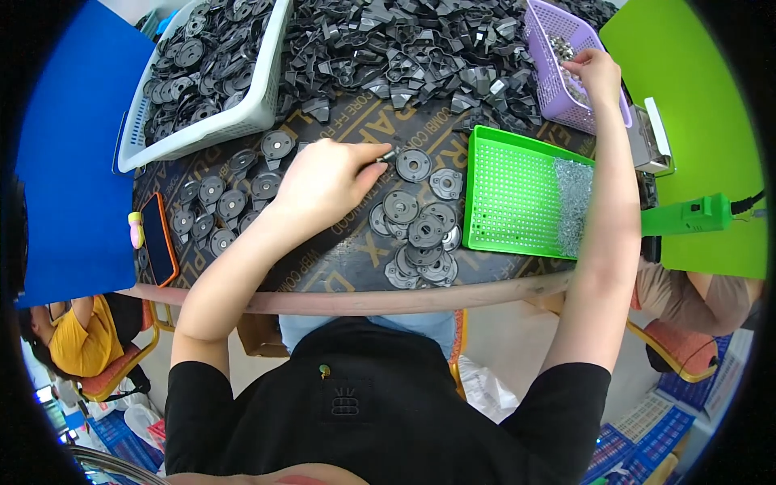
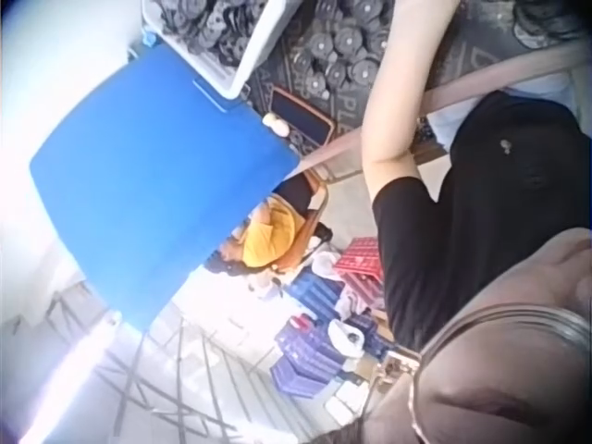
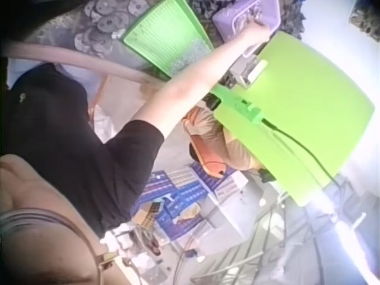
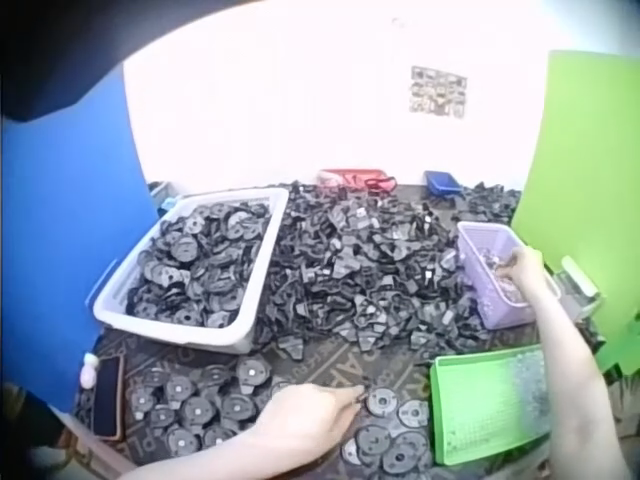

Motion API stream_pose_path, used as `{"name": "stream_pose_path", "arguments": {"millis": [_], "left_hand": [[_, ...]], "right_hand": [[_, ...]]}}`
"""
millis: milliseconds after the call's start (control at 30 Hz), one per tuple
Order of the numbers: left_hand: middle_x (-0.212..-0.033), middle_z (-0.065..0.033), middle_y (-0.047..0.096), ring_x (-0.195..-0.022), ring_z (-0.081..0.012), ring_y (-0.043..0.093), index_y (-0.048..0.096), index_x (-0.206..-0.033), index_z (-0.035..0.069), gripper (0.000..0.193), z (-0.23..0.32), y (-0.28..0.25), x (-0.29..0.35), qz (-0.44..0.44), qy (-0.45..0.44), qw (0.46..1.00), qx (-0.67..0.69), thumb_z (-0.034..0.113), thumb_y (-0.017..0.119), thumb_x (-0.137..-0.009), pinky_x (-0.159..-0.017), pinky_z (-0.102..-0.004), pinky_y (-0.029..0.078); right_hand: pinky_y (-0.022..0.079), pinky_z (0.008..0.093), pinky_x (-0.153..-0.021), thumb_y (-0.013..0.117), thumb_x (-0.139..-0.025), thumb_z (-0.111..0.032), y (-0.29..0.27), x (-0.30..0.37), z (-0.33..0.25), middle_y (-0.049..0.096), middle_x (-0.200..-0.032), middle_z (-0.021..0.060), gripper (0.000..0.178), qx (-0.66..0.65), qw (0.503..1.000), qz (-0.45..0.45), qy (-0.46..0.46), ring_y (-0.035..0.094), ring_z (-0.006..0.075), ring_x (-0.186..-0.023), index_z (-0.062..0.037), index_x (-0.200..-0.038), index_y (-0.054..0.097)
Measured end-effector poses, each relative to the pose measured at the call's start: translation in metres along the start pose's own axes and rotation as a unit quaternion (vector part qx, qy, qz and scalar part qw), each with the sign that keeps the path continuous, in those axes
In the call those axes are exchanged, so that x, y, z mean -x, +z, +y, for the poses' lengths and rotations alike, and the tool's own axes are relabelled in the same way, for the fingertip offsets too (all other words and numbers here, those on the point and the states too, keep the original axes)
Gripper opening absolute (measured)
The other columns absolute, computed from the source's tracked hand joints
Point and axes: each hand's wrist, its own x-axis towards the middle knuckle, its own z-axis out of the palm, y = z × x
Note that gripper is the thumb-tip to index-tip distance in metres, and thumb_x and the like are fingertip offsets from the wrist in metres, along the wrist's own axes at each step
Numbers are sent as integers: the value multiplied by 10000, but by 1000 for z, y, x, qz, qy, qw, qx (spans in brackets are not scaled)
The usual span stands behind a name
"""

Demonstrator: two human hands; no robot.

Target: The person inserts small metal pins into black circular plastic components by hand at a factory workbench.

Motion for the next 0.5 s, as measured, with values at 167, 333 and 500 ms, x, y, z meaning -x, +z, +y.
{"name": "stream_pose_path", "arguments": {"millis": [167,333,500], "left_hand": [[-1019,-139,665,-903,-284,679,609,-1086,-31,246,3,-20,33,-25,-198,732,651,98,624,-877,-758,-290,567],[-1022,-137,658,-946,-325,665,569,-1077,8,195,11,-18,57,-21,-225,609,760,91,559,-900,-760,-313,576],[-1094,-140,636,-988,-308,653,528,-1153,3,269,18,-15,70,9,-242,588,772,105,549,-905,-811,-312,557]], "right_hand": [[508,301,-670,773,-677,-165,-1,-3,3,700,-767,70,233,10,999,34,3,663,168,-673,-93,-892,717],[514,252,-676,731,-751,-130,-17,2,5,709,-802,60,202,-137,989,12,57,663,120,-709,-64,-939,704],[513,208,-692,664,-819,-52,-60,102,-147,704,-853,49,155,-371,917,-16,-147,662,86,-767,-34,-973,673]]}}
